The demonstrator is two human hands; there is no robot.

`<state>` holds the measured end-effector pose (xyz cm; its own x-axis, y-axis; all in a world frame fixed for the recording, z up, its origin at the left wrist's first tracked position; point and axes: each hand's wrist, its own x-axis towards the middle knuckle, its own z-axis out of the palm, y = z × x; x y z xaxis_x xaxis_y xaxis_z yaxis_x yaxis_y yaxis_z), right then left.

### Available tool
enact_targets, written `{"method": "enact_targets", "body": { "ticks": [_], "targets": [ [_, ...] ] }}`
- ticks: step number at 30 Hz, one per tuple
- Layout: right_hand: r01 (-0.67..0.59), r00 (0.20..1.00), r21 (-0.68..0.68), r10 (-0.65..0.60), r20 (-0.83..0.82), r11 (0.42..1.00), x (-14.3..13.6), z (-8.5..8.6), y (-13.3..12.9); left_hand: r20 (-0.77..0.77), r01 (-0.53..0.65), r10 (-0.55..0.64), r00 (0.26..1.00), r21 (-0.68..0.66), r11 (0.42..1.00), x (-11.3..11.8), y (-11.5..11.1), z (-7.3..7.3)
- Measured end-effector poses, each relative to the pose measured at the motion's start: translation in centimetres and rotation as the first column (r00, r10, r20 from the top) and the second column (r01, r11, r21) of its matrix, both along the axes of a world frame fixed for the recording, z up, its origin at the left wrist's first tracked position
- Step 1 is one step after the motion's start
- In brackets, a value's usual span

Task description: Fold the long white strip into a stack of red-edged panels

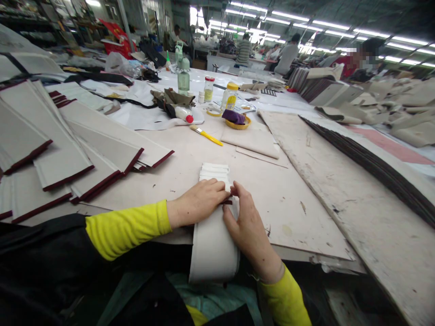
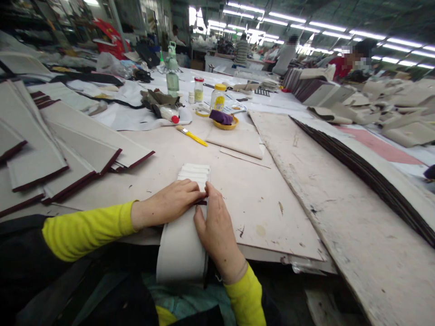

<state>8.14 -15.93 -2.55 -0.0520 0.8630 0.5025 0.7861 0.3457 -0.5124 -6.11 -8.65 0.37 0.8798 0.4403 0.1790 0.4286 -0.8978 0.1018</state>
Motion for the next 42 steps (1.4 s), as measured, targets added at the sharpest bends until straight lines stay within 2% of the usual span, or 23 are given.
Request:
{"method": "enact_targets", "body": {
  "ticks": [5,11,16,20,23,30,36,39,42],
  "targets": [
    [-0.013,0.990,-0.048,0.020,0.142,0.999,-0.2,0.1,0.4,0.092,-0.040,0.044,0.995,-0.045,0.998,-0.5,0.3,-0.3],
    [-0.044,0.957,-0.124,0.078,0.279,0.991,-0.3,1.0,0.4,0.212,-0.033,0.103,0.972,-0.314,0.949,-3.5,1.1,0.0],
    [-0.083,0.938,-0.214,0.149,0.313,0.973,-0.7,2.3,1.1,0.277,-0.025,0.152,0.949,-0.413,0.910,-4.9,1.3,-0.4],
    [-0.168,0.937,-0.264,0.237,0.256,0.950,-1.0,2.5,1.8,0.302,-0.009,0.150,0.942,-0.421,0.907,-4.7,1.3,-0.8],
    [-0.202,0.939,-0.253,0.261,0.223,0.946,-1.1,2.3,2.0,0.279,-0.026,0.148,0.949,-0.400,0.916,-4.7,1.2,-1.0],
    [-0.175,0.909,-0.218,0.242,0.338,0.960,-1.3,2.5,1.8,0.193,-0.037,0.092,0.977,-0.274,0.961,-5.2,0.7,-0.8],
    [-0.166,0.907,-0.169,0.218,0.361,0.972,-1.3,2.0,1.0,0.196,-0.024,0.070,0.978,-0.227,0.974,-7.2,-0.3,-1.5],
    [-0.148,0.916,-0.146,0.192,0.352,0.978,-1.4,1.7,0.8,0.185,-0.040,0.087,0.979,-0.245,0.969,-7.8,-0.6,-1.4],
    [-0.156,0.924,-0.136,0.193,0.329,0.978,-1.4,1.5,0.8,0.179,-0.071,0.137,0.974,-0.331,0.941,-7.3,0.2,-0.6]
  ]
}}
